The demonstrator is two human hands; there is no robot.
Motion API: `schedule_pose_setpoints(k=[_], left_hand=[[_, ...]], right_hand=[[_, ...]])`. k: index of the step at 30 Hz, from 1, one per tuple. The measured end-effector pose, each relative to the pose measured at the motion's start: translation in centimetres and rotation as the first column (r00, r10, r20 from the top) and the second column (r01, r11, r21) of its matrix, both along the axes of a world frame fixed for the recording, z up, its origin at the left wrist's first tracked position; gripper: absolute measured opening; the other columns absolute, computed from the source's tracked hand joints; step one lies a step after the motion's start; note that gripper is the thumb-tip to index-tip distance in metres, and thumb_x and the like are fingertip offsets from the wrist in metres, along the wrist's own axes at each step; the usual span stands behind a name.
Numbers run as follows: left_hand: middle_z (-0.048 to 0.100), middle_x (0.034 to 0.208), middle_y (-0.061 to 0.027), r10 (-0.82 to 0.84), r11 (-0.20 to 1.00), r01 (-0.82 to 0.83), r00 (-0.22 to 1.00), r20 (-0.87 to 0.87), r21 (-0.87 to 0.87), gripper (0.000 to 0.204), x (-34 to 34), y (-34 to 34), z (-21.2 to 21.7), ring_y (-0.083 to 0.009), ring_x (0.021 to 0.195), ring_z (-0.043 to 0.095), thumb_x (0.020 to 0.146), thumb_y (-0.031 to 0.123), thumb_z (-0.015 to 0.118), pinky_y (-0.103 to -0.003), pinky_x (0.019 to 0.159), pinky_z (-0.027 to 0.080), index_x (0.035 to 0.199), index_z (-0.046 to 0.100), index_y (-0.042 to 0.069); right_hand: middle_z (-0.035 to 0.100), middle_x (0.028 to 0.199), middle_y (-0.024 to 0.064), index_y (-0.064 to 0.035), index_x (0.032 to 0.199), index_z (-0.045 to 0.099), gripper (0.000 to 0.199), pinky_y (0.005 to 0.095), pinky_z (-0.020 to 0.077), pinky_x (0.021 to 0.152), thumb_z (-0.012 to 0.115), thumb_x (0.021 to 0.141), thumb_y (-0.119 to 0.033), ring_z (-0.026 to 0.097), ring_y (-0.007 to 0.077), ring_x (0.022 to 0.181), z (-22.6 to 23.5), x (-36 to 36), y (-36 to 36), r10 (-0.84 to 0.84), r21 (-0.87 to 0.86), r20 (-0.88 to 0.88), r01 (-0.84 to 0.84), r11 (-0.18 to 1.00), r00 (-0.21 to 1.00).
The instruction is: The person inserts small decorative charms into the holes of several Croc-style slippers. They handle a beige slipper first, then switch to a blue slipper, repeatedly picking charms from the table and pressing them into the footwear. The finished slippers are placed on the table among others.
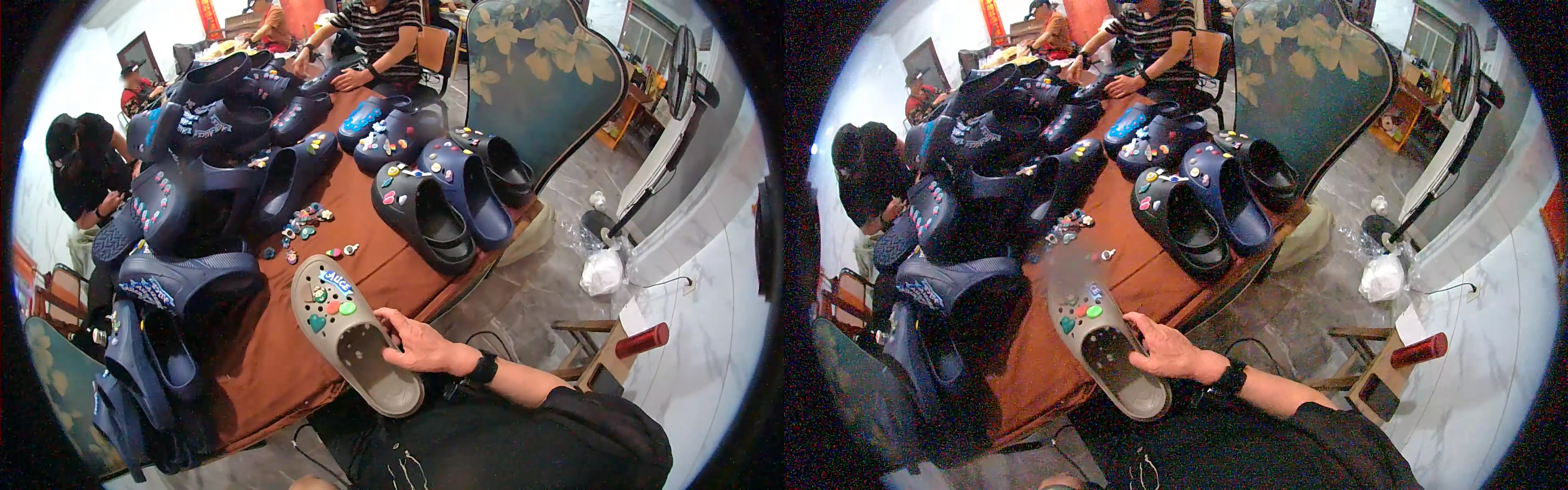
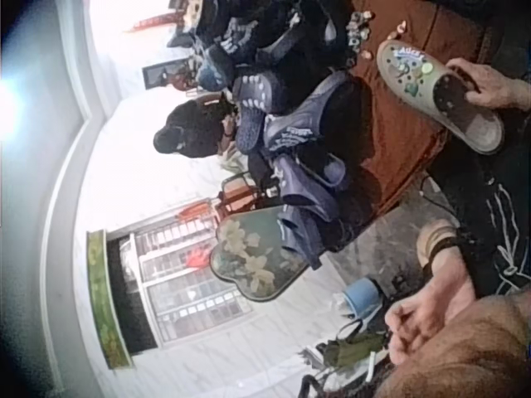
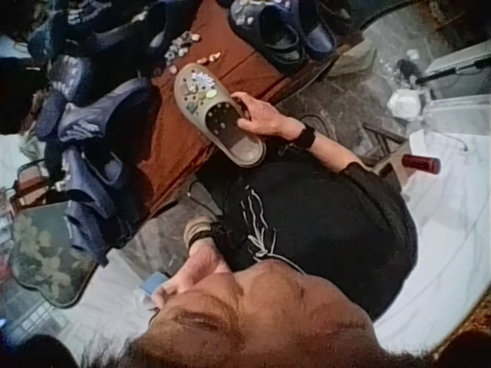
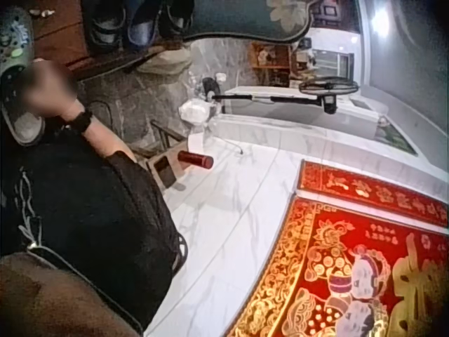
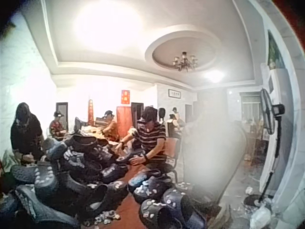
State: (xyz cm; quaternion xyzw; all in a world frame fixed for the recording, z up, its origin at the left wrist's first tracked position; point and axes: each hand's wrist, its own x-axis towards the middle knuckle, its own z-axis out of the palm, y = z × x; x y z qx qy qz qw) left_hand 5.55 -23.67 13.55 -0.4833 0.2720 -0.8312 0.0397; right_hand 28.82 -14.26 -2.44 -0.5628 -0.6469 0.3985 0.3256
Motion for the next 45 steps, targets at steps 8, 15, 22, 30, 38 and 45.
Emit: schedule_pose_setpoints(k=[8,15,22,30,38,45], left_hand=[[0.045,0.144,-0.0168,-0.104,0.987,0.097,0.994,0.047,0.131,0.069,0.2,0.5,0.2,-0.0398,0.133,0.028,0.082,0.041,0.071,-0.054,0.104,0.02,0.135,0.049,0.003],[0.057,0.123,-0.0155,0.549,0.689,-0.648,0.759,-0.349,-0.325,0.04,-4.1,3.0,-5.1,-0.0346,0.12,0.045,0.097,0.037,0.049,-0.049,0.104,0.028,0.127,0.051,0.011],[0.061,0.101,-0.0118,0.199,0.081,-0.781,0.622,-0.757,-0.62,0.014,-3.5,7.1,-9.8,-0.0335,0.107,0.052,0.087,0.006,0.058,-0.045,0.098,0.037,0.101,0.061,0.004],[0.059,0.105,-0.0117,-0.16,-0.221,-0.751,0.658,-0.736,-0.623,0.018,-4.7,10.1,-17.2,-0.0298,0.108,0.052,0.087,0.004,0.062,-0.04,0.098,0.038,0.105,0.06,0.001],[0.06,0.1,-0.0116,-0.098,-0.184,-0.892,0.435,-0.895,-0.413,0.018,-4.9,10.4,-18.3,-0.0316,0.104,0.054,0.083,0.005,0.066,-0.042,0.095,0.039,0.1,0.063,0.004],[0.063,0.096,-0.0102,-0.061,-0.175,-0.923,0.358,-0.932,-0.343,0.015,-4.5,10.5,-17.1,-0.0309,0.1,0.057,0.082,0.006,0.068,-0.04,0.091,0.041,0.097,0.067,0.005]], right_hand=[[0.058,0.111,0.0227,-0.0003,0.136,0.036,0.056,0.045,0.0496,0.083,0.057,0.086,-0.013,0.06,0.0383,0.096,0.0,0.1,-0.3,-0.014,0.275,0.122,-0.021,0.961,0.992],[0.062,0.093,0.0217,0.0028,0.124,0.046,0.04,0.0467,0.053,0.072,0.052,0.086,-0.006,0.064,0.039,0.083,2.8,4.4,-0.1,-0.018,0.316,0.397,-0.119,0.941,0.917],[0.063,0.09,0.0292,0.0054,0.125,0.049,0.039,0.0448,0.051,0.073,0.041,0.088,-0.002,0.064,0.0436,0.086,13.0,17.5,1.4,-0.509,0.413,0.475,0.33,0.849,0.717],[0.061,0.097,0.0293,-0.0022,0.109,0.05,0.022,0.0547,0.0446,0.079,0.046,0.094,-0.018,0.056,0.0491,0.095,16.2,35.4,11.1,-0.686,0.593,0.539,0.358,0.721,0.488],[0.063,0.109,0.0274,0.0009,0.101,0.063,0.023,0.0499,0.0473,0.087,0.054,0.087,-0.016,0.057,0.0465,0.107,10.2,41.9,14.4,-0.555,0.325,0.777,0.565,0.758,0.297],[0.064,0.086,0.027,0.0014,0.085,0.066,0.024,0.0502,0.0486,0.068,0.055,0.083,-0.02,0.062,0.0446,0.083,8.1,44.5,14.4,-0.529,0.385,0.773,0.405,0.83,0.351]])
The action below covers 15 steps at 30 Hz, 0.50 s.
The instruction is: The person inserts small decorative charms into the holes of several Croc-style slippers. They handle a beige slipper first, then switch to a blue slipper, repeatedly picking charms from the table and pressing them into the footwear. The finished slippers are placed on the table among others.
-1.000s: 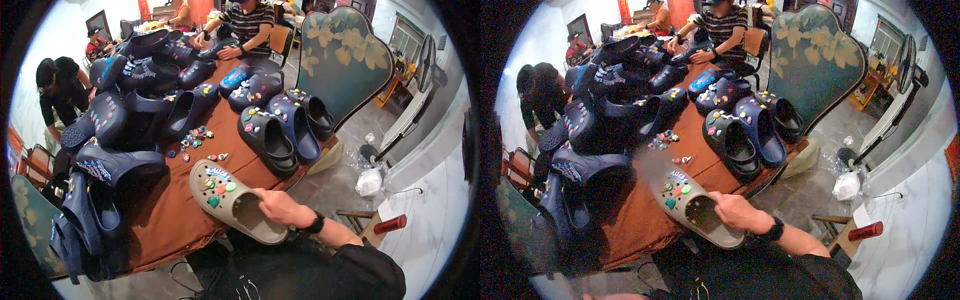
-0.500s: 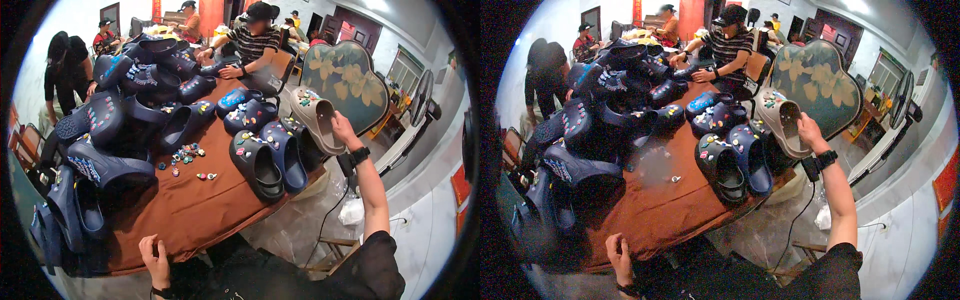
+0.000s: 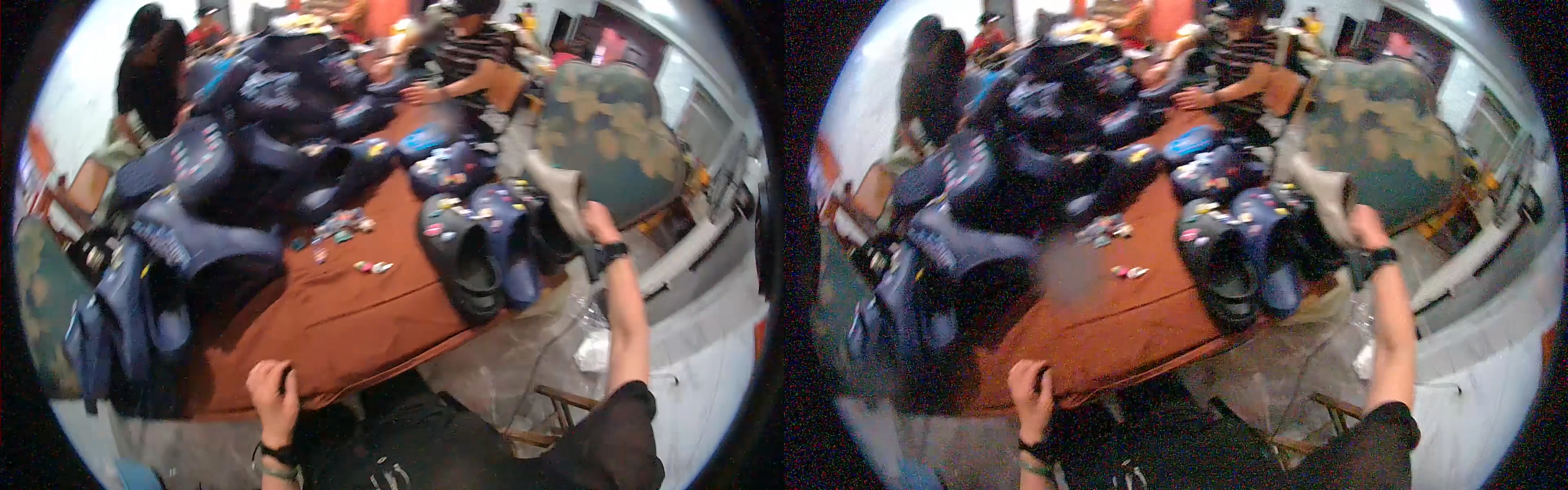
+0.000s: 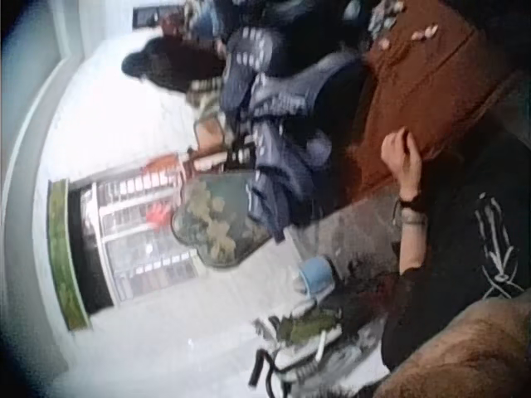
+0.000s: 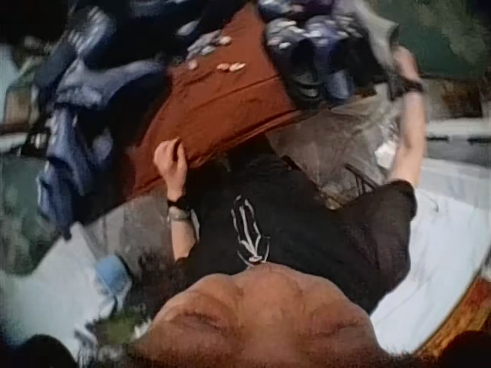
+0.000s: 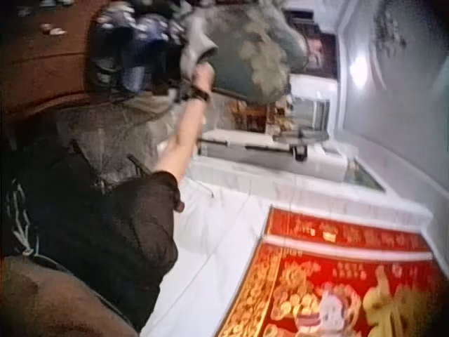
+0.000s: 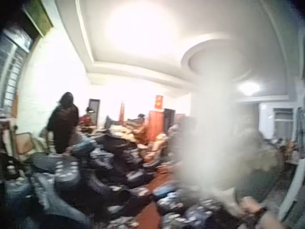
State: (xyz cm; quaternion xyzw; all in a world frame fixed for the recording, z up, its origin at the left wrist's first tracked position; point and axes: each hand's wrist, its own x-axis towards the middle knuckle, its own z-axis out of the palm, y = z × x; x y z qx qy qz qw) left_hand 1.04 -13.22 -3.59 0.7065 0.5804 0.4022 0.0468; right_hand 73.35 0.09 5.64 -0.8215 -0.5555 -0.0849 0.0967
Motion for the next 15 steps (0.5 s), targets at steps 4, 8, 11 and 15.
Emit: schedule_pose_setpoints(k=[4,8,11,15], left_hand=[[0.062,0.093,-0.0105,-0.126,0.992,0.127,0.991,0.032,-0.005,0.018,-0.5,1.3,0.3,-0.0308,0.094,0.059,0.078,0.006,0.071,-0.041,0.082,0.044,0.096,0.067,0.005],[0.063,0.094,-0.0103,-0.198,0.968,0.204,0.979,0.053,-0.144,0.018,-1.7,1.5,1.7,-0.0307,0.097,0.058,0.081,0.013,0.071,-0.04,0.085,0.044,0.097,0.067,0.005],[0.064,0.095,-0.0109,-0.293,0.925,0.301,0.954,0.068,-0.232,0.019,-2.8,2.1,2.4,-0.0309,0.098,0.058,0.082,0.015,0.07,-0.04,0.085,0.046,0.098,0.068,0.005],[0.065,0.096,-0.0116,-0.335,0.899,0.332,0.941,0.039,-0.285,0.021,-4.3,1.8,3.1,-0.0315,0.099,0.057,0.084,0.016,0.07,-0.041,0.086,0.047,0.1,0.068,0.004]], right_hand=[[0.056,0.073,0.02,0.0024,0.085,0.055,0.026,0.0422,0.0443,0.061,0.052,0.091,-0.022,0.058,0.031,0.068,-0.7,10.4,-2.2,0.209,0.074,-0.021,-0.207,0.976,0.978],[0.056,0.083,0.0239,0.0033,0.087,0.056,0.034,0.0453,0.0439,0.074,0.043,0.097,-0.027,0.056,0.0379,0.082,-1.8,11.6,-0.9,0.155,0.108,0.116,-0.167,0.98,0.981],[0.057,0.089,0.0291,0.0026,0.09,0.058,0.042,0.0478,0.0438,0.077,0.042,0.1,-0.035,0.055,0.0469,0.09,-1.1,7.7,-1.7,0.12,0.13,-0.013,-0.118,0.985,0.993],[0.057,0.085,0.0286,0.0051,0.087,0.056,0.047,0.0426,0.0443,0.075,0.052,0.096,-0.041,0.053,0.0428,0.08,3.9,-4.4,-2.0,0.153,0.194,-0.173,-0.119,0.974,0.973]])
